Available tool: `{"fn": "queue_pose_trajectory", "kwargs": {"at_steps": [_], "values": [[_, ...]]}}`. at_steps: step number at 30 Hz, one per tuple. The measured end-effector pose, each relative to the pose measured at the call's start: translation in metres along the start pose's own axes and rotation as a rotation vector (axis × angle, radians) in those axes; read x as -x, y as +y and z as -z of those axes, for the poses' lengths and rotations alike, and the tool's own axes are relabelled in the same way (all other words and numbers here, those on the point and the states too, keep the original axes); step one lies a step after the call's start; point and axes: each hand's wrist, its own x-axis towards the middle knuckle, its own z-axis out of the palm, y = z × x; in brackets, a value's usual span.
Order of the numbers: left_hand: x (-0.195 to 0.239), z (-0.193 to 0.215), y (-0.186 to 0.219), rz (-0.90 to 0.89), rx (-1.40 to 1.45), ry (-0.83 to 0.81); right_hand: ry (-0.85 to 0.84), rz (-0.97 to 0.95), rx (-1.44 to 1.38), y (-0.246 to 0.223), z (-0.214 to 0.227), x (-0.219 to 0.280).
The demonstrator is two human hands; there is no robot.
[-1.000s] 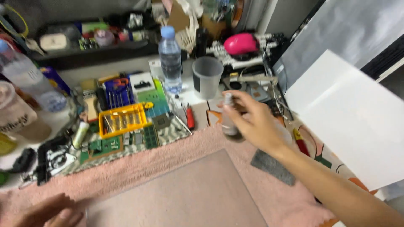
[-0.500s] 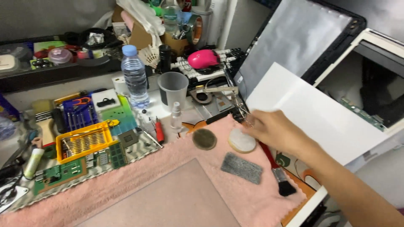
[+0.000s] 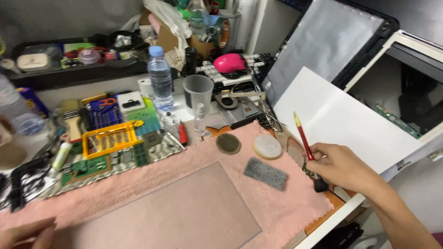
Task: The person cleans a translucent rectangular sheet placed on a pink towel. They use a round sponge, a steel wool pad, and a brush to scrub and wipe the surface of the sheet.
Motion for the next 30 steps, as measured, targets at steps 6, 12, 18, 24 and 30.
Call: {"fn": "queue_pose_trajectory", "kwargs": {"at_steps": [6, 12, 18, 24, 30], "values": [[0.074, 0.051, 0.199, -0.104, 0.094, 0.184, -0.094, 0.159, -0.615, -0.022, -0.023, 0.025], [0.068, 0.055, 0.190, -0.218, 0.097, 0.114, -0.246, 0.500, -0.717, 0.046, -0.063, 0.031], [0.061, 0.039, 0.139, -0.255, 0.093, 0.135, 0.080, 0.195, -0.640, 0.151, -0.041, 0.023], [0.068, 0.040, 0.154, -0.209, 0.084, 0.130, 0.330, 0.222, -0.683, 0.076, -0.030, 0.057], [0.061, 0.025, 0.110, -0.031, 0.212, 0.113, -0.029, 0.436, -0.693, 0.078, -0.073, 0.021]]}}
